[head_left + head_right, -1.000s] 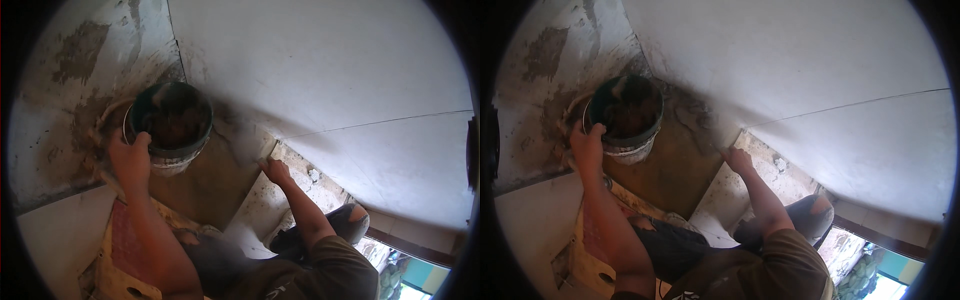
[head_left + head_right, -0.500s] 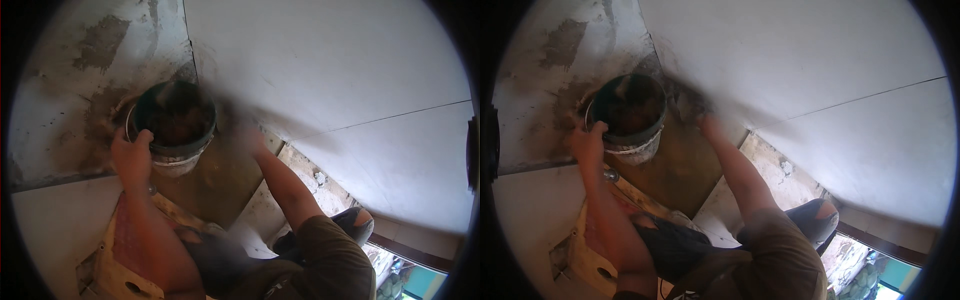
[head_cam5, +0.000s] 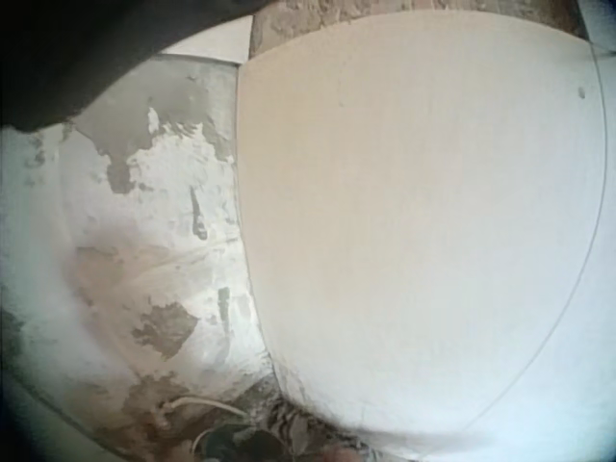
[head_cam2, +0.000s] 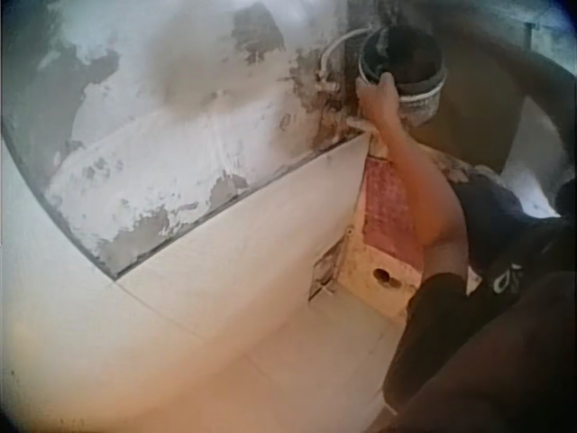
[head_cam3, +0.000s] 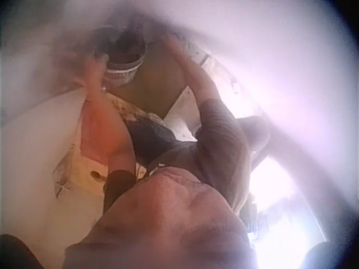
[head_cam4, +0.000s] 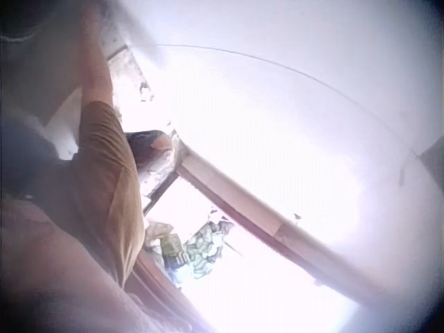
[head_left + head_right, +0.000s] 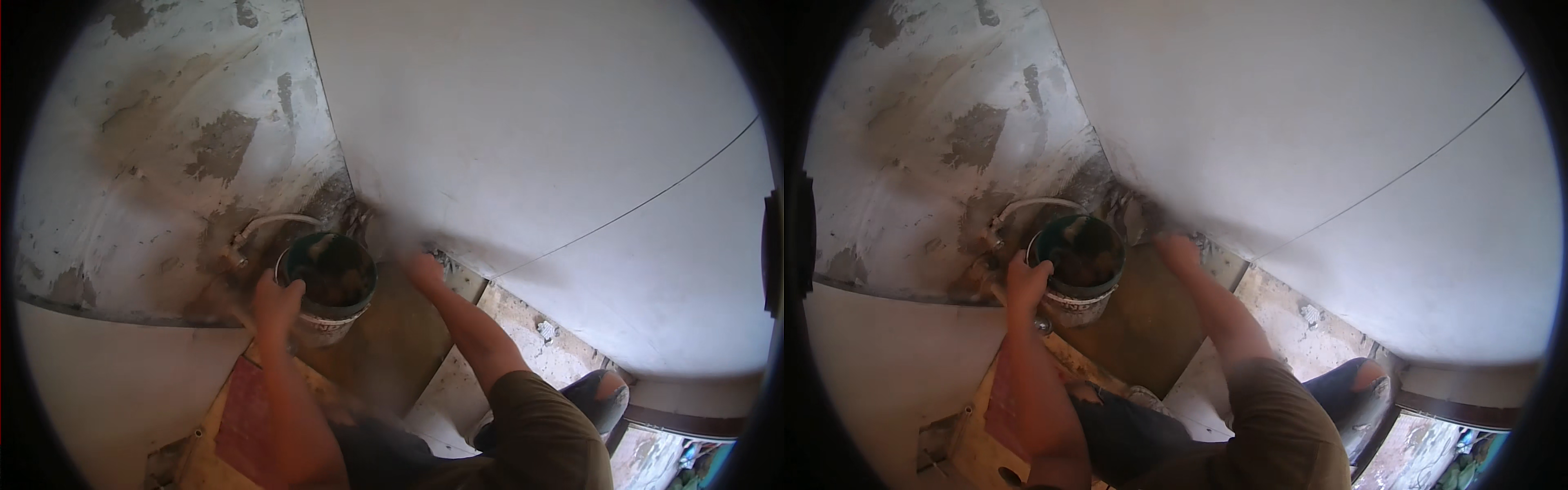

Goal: The person applies mortar to a concrete floor area using a trowel, taking the material from a bucket and spreading it across the surface.

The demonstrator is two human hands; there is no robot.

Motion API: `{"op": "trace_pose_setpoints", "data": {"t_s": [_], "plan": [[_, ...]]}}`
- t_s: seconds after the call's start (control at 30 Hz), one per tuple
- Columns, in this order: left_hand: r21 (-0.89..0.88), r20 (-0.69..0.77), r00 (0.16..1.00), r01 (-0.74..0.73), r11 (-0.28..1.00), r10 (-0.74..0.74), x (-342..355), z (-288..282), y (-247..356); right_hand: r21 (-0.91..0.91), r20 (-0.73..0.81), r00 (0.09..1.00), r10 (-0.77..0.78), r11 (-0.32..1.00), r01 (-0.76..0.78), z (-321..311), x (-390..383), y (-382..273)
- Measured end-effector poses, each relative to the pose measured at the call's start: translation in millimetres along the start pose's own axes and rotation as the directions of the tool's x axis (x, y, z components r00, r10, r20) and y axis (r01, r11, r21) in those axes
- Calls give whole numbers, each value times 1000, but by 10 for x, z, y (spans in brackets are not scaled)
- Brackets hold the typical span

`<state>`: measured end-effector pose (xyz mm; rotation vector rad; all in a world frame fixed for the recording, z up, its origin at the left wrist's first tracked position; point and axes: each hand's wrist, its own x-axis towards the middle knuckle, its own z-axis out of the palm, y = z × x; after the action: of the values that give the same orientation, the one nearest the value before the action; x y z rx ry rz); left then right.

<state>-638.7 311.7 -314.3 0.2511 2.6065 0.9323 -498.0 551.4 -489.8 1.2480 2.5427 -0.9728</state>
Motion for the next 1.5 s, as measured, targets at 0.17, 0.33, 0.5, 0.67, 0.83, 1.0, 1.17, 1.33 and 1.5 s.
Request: {"op": "trace_pose_setpoints", "data": {"t_s": [0.17,0.33,0.5,0.67,0.83,1.0,1.17,1.33,1.5], "plan": [[-101,-24,994,-113,988,111,72,321,-36,-189,-131,991,-41,982,16,-462,10,384],[-38,55,997,-49,998,51,8,306,-124,-299,155,970,-186,927,226,-1646,-663,-424],[-6,50,998,-23,1000,23,140,411,-180,-369,150,911,-384,833,412,-2346,-993,-747],[-210,49,993,-96,973,108,196,660,-124,-636,425,862,-275,587,501,-2592,-967,-1164],[-272,152,971,-140,952,186,160,797,94,-786,494,775,-395,178,592,-2238,-1093,-1938],[-191,141,986,-60,980,88,266,701,-22,-879,462,663,-588,-204,432,-2232,-1480,-1995],[-321,168,981,152,935,-101,-28,374,230,-630,68,854,-515,642,437,-2595,-1447,-1015],[-245,-6,991,126,961,-131,-25,-67,113,-187,70,983,-169,966,179,-1144,-1030,265],[-216,-135,987,61,974,-92,68,-111,96,42,293,942,-162,987,157,653,-1000,451]]}}
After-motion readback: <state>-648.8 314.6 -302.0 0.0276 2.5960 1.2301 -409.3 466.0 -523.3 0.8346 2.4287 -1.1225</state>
